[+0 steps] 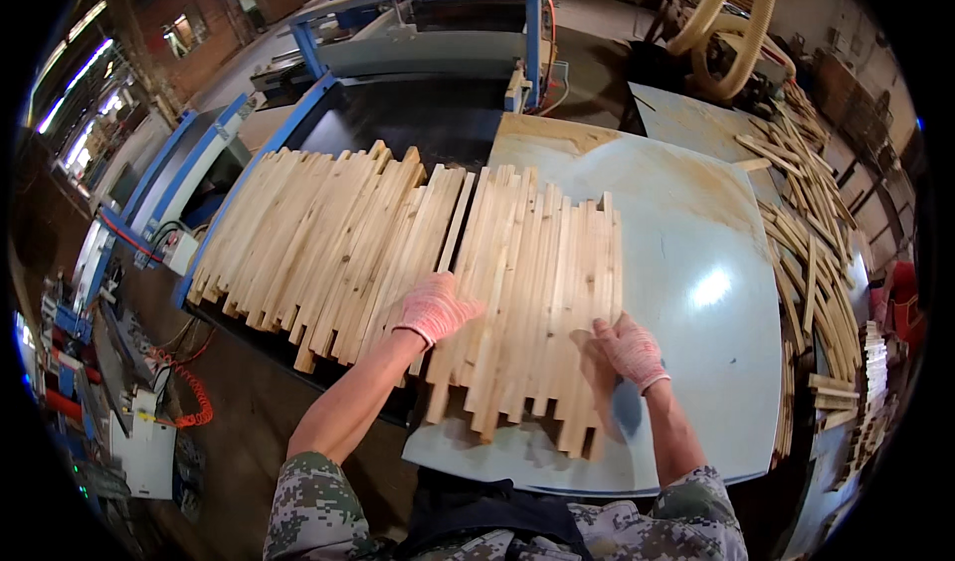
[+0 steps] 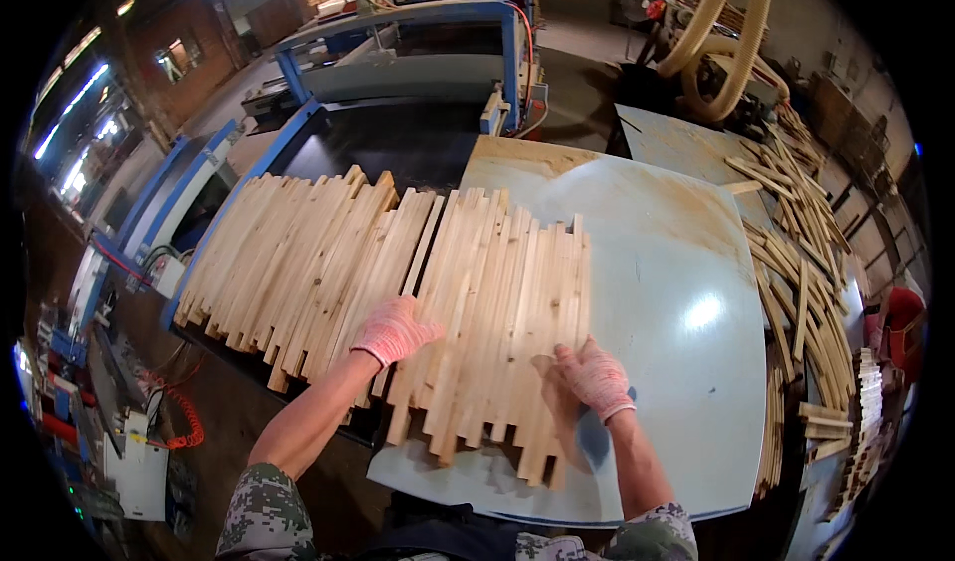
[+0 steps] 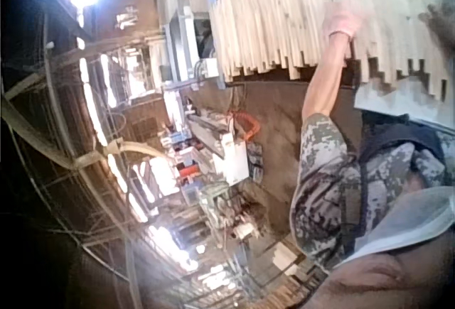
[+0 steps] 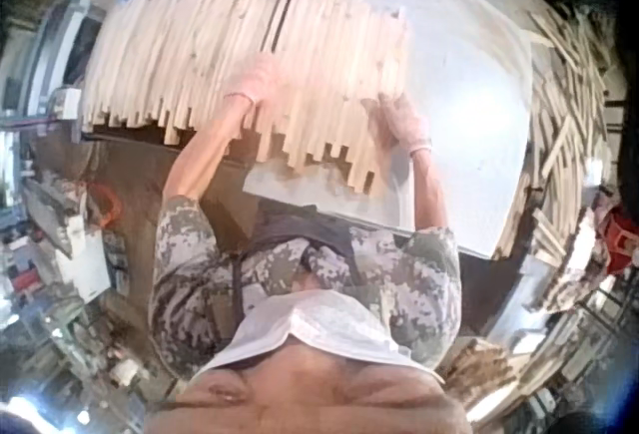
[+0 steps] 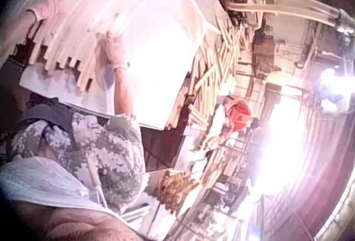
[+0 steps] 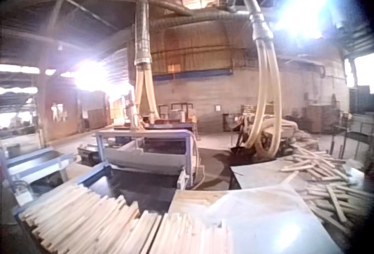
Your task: The person repeatedly picks up bundles of light-colored wooden planks from a metal table and places them onto a conveyor belt. The person wears pink gloves and a camouflage shirt while performing this repetitive stacking task in a workshop environment.
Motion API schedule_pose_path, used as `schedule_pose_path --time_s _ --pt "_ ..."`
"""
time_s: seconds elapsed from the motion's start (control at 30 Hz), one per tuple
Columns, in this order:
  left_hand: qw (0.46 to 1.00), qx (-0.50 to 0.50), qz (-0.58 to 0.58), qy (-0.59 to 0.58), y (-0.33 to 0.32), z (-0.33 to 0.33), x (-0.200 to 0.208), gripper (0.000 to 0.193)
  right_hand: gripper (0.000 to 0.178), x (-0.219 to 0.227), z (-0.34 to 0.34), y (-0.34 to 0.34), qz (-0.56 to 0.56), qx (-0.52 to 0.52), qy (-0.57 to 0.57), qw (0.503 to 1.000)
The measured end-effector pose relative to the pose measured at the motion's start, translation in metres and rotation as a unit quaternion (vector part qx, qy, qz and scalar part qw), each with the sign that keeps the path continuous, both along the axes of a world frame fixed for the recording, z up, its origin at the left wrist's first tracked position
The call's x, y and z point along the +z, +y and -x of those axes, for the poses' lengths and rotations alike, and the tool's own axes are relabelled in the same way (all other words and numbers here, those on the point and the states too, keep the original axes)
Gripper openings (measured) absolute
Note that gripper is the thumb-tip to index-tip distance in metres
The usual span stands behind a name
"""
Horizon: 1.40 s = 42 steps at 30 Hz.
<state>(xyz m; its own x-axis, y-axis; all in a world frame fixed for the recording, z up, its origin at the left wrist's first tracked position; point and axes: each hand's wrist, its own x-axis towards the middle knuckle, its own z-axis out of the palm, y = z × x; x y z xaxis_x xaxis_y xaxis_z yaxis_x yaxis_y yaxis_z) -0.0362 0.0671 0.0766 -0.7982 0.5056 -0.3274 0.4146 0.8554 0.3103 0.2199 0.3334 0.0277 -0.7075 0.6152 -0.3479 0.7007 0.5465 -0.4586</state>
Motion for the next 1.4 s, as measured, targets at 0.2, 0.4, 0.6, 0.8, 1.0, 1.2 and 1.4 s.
schedule_pose_path --time_s 0.2,0.4,0.6,0.8,1.0,1.2,1.4 --pt "0.979 -0.104 -0.168 -0.056 -0.005 -0.041 -0.031 0.075 0.081 -0.002 -0.065 0.014 -0.054 -0.124 -0.028 0.990" --pt "0.857 -0.188 -0.291 -0.382 -0.117 -0.005 -0.018 0.062 0.079 0.051 -0.021 -0.102 -0.227 -0.241 0.030 0.943" --pt "0.895 -0.011 -0.426 -0.132 -0.387 0.181 -0.016 0.049 0.073 0.054 0.067 -0.256 0.000 -0.152 0.360 0.920" --pt "0.879 0.258 -0.029 0.399 -0.611 0.352 0.040 0.103 0.072 -0.011 0.140 -0.314 0.212 -0.164 0.343 0.900" --pt "0.889 0.373 0.144 0.222 -0.680 0.406 0.071 0.105 0.072 -0.058 0.181 -0.323 0.160 -0.168 0.356 0.905" --pt "0.891 0.260 0.166 0.333 -0.706 0.435 0.029 0.094 0.069 -0.059 0.170 -0.318 0.088 -0.171 0.292 0.937" --pt "0.943 0.210 -0.024 0.257 -0.729 0.396 0.057 0.074 0.077 -0.025 0.169 -0.343 0.023 -0.158 0.255 0.954"
